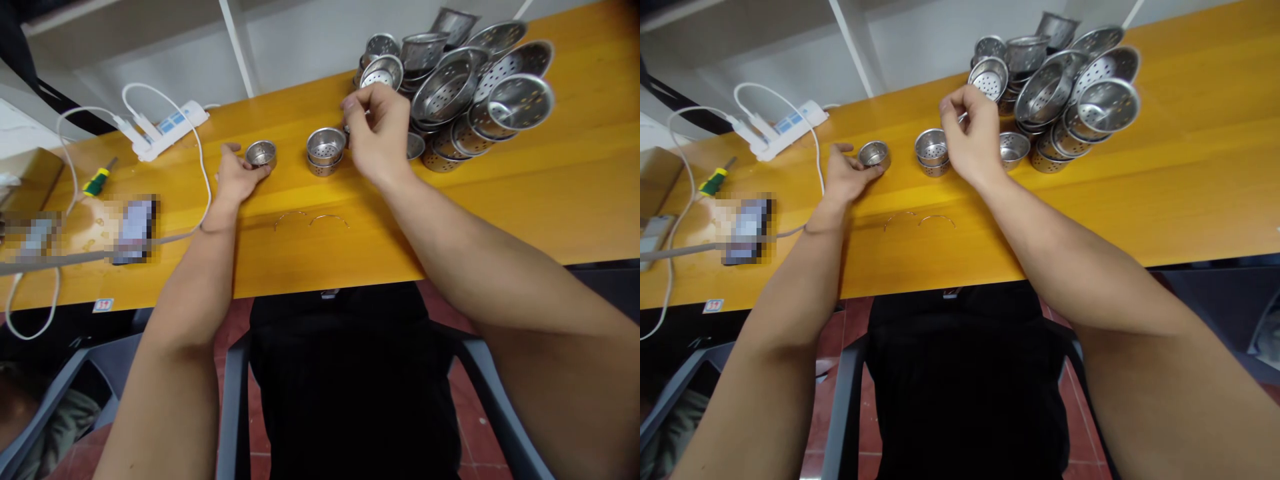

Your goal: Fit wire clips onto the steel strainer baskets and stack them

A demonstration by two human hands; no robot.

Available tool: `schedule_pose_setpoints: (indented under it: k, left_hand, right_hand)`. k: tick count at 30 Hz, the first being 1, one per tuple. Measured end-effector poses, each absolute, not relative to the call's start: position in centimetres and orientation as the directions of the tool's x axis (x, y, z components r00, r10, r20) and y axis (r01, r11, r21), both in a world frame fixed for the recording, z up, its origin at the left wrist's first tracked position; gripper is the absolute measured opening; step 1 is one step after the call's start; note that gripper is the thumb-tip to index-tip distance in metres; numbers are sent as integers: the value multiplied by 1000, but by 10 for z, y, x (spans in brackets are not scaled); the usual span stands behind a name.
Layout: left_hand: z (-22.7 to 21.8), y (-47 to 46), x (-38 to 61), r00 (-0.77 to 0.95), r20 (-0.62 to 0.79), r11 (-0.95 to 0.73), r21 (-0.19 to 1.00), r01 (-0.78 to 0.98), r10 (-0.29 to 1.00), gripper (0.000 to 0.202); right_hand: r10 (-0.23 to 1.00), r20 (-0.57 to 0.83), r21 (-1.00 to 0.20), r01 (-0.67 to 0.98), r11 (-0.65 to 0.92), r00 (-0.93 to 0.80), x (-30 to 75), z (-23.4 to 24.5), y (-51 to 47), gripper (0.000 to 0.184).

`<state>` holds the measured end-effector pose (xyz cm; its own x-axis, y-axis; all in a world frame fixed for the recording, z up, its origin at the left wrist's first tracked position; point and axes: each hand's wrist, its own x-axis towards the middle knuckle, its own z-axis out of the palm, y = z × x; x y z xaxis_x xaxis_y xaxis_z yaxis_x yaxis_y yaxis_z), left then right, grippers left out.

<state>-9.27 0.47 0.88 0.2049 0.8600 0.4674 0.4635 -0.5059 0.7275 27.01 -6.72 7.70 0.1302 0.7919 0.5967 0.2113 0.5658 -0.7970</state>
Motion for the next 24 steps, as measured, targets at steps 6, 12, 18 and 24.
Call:
schedule_pose_setpoints:
  k: [6, 12, 18, 24]
  left_hand:
    - [15, -18, -50, 360, 352, -475, 808, 349, 864, 62]
    - [18, -20, -46, 350, 331, -444, 837, 319, 876, 54]
    - [31, -35, -40, 415, 347, -493, 809, 321, 841, 97]
    - [39, -53, -19, 448, 395, -556, 769, 315, 802, 117]
  right_hand:
    - [755, 654, -740, 169, 651, -46, 272, 55, -50, 63]
    - [783, 609, -709, 356, 609, -127, 276, 49, -50, 42]
    - [753, 459, -642, 410, 648, -472, 266, 55, -77, 36]
    - [763, 449, -743, 281, 608, -465, 247, 82, -107, 30]
